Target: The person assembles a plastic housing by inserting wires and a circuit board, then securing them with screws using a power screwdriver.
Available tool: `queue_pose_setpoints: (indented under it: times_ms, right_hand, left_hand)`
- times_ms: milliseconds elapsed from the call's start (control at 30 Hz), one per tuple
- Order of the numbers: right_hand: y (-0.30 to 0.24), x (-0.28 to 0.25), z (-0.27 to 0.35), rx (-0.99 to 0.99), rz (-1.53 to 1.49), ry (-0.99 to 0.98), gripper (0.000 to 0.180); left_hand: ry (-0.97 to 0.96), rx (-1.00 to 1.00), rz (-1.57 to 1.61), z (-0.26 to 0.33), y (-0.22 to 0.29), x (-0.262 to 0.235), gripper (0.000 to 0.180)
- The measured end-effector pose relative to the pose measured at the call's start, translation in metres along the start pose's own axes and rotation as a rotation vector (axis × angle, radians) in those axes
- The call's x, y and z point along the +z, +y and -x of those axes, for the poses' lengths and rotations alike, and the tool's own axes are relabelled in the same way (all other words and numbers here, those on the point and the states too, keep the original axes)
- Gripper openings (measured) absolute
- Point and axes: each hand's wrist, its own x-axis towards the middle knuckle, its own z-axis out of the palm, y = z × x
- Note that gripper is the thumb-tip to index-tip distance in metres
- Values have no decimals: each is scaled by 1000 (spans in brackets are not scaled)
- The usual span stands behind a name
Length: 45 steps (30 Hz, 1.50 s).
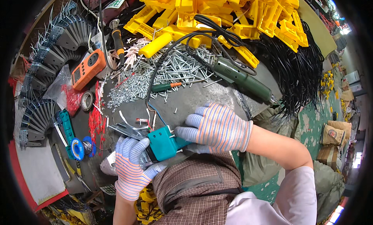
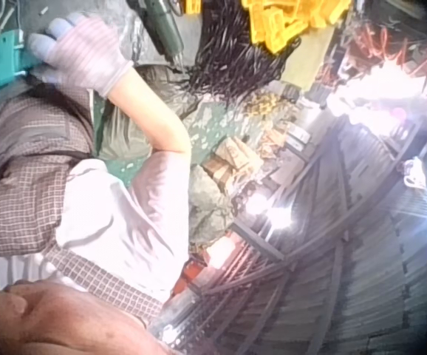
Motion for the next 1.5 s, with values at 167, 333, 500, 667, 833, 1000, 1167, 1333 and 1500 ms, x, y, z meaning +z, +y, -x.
queue_pose_setpoints:
  times_ms: [167,333,500,667,833,1000,1167,1333,1500]
  right_hand:
    - [-10,4,-5,41,9,-22,48]
    - [-8,-7,7,3,7,203,43]
    - [24,-17,77,724,328,394,33]
    - [56,-9,91,836,455,201,60]
    - [69,-27,99,821,-203,238,71]
    - [14,-69,84,1078,-1064,287,58]
    - [-19,-56,67,713,-1819,1086,77]
    - [-29,-35,58,477,-2161,1276,89]
    - [-23,-15,63,248,-2211,1280,87]
  left_hand:
    - [-43,-51,-123,-8,11,3,72]
    - [11,-14,-102,0,5,7,74]
    - [35,-8,-154,-2,7,9,73]
    - [38,-3,-136,-4,9,6,74]
    - [41,1,-132,-2,7,8,75]
    - [-10,-12,-145,1,11,2,82]
    - [39,2,-136,3,4,9,75]
    - [28,-15,-134,-4,8,7,74]
    - [0,-16,-143,-1,7,7,75]
